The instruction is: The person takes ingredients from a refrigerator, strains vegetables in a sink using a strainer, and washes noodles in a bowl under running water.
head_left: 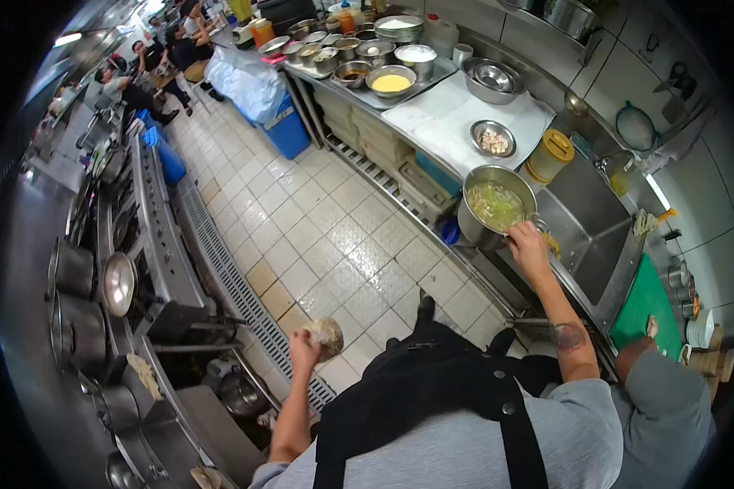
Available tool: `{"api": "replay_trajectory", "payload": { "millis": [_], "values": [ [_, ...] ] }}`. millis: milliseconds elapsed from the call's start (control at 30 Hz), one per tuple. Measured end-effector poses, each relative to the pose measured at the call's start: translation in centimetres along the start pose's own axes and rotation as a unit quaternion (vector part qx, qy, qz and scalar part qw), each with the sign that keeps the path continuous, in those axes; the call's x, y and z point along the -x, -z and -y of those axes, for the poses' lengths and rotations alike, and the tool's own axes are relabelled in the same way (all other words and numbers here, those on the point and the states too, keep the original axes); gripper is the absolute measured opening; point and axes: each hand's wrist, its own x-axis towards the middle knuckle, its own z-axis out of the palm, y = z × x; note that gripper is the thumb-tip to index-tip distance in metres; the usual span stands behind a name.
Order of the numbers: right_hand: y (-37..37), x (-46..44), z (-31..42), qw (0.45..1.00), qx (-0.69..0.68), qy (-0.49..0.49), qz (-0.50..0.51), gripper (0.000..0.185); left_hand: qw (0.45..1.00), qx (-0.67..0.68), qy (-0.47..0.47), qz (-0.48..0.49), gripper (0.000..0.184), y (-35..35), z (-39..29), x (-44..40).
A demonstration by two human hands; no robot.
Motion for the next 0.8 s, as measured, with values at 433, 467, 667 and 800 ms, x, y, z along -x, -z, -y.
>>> {"api": "replay_trajectory", "payload": {
  "millis": [433, 467, 667, 800],
  "values": [
    [-2.3, -3.0, -8.2, 0.997, -0.041, -0.067, 0.003, 0.023, 0.934, 0.041, -0.354, 0.012, 0.030, 12.8, -33.2, -34.6],
    [-2.5, -3.0, -8.5, 0.997, -0.033, -0.076, 0.012, 0.022, 0.930, 0.035, -0.365, 0.018, 0.030, 13.0, -36.1, -36.4],
    [-3.0, -3.2, -8.1, 0.994, -0.020, -0.102, 0.018, 0.020, 0.876, 0.044, -0.481, 0.023, 0.033, 8.7, -49.2, -47.1],
    [-3.3, -3.5, -7.0, 0.991, -0.009, -0.133, 0.018, 0.018, 0.846, 0.042, -0.529, 0.043, 0.033, 4.4, -54.7, -50.3]
  ]
}}
